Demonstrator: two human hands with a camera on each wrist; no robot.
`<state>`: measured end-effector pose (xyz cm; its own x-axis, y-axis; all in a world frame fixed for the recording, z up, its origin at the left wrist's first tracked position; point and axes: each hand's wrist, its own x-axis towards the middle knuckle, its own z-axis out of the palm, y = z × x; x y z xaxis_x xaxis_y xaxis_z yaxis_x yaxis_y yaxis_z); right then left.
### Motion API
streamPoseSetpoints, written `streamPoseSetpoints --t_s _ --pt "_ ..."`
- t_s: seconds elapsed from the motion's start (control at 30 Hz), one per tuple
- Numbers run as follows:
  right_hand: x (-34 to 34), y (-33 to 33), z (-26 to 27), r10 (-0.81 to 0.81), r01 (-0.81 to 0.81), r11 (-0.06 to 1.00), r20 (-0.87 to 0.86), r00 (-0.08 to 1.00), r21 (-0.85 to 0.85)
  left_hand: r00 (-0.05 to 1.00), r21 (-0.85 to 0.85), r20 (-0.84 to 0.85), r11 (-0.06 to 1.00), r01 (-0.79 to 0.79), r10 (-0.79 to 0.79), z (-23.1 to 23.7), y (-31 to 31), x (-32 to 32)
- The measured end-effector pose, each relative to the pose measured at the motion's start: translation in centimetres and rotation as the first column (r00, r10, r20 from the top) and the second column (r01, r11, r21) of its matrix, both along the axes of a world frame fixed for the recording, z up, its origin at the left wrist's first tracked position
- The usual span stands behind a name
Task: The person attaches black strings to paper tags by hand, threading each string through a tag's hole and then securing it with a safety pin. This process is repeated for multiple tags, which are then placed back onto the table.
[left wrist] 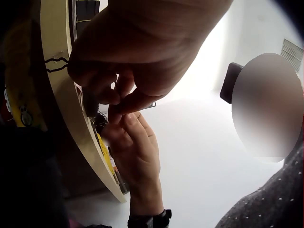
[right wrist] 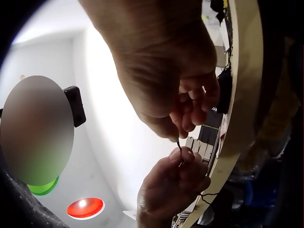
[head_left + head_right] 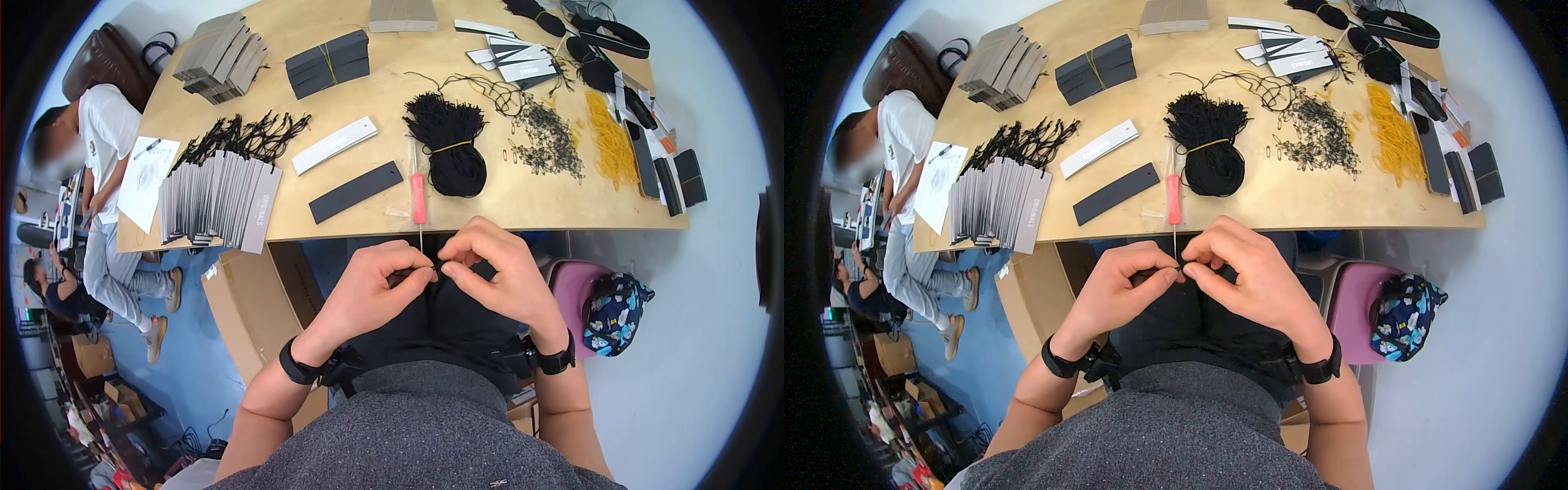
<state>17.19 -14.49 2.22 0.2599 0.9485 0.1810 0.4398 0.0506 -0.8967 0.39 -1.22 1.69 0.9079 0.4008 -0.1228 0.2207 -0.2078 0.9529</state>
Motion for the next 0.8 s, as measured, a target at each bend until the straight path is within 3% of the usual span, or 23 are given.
streamPoseSetpoints --t_s 0.13,0.2,0.3,0.37,0.43,0.5,0.53,0.6,0.8 --pt "-0.1 0.2 -0.6 0.009 -0.009 1.000 -0.028 1.000 0.005 0.998 -0.001 0.012 0.998 -0.067 0.067 -0.1 -0.5 0.1" --pt "-0.1 0.3 -0.6 -0.007 0.007 1.000 -0.011 1.000 0.025 0.981 -0.270 0.049 0.948 -0.170 0.190 -0.7 -0.9 0.1" --pt "0.5 0.4 -0.5 -0.004 0.004 1.000 -0.036 0.999 0.013 0.978 -0.271 0.019 0.943 -0.195 0.208 -1.3 -0.9 0.0" --pt "1.5 0.9 -0.7 -0.124 0.124 0.992 0.090 0.988 0.008 0.969 -0.328 0.030 0.918 -0.223 0.246 -1.9 -0.9 0.0" --pt "3.6 1.5 -1.5 -0.356 0.365 0.930 0.325 0.876 0.036 0.957 -0.382 0.034 0.888 -0.254 0.289 -2.3 -0.8 -0.2" --pt "5.6 2.3 -2.5 -0.487 0.529 0.848 0.450 0.749 0.036 0.942 -0.431 0.080 0.864 -0.262 0.325 -2.4 -0.6 -0.3" --pt "6.5 2.7 -3.2 -0.489 0.531 0.846 0.452 0.746 0.039 0.943 -0.431 0.085 0.865 -0.258 0.323 -2.4 -0.7 -0.1" --pt "7.9 3.4 -4.2 -0.530 0.569 0.809 0.596 0.603 0.145 0.910 -0.420 0.188 0.868 -0.266 0.370 -2.3 -0.8 0.3" --pt "8.7 4.8 -4.3 -0.490 0.608 0.781 0.746 0.451 0.146 0.911 -0.398 0.158 0.869 -0.294 0.381 -2.2 -0.7 0.1"
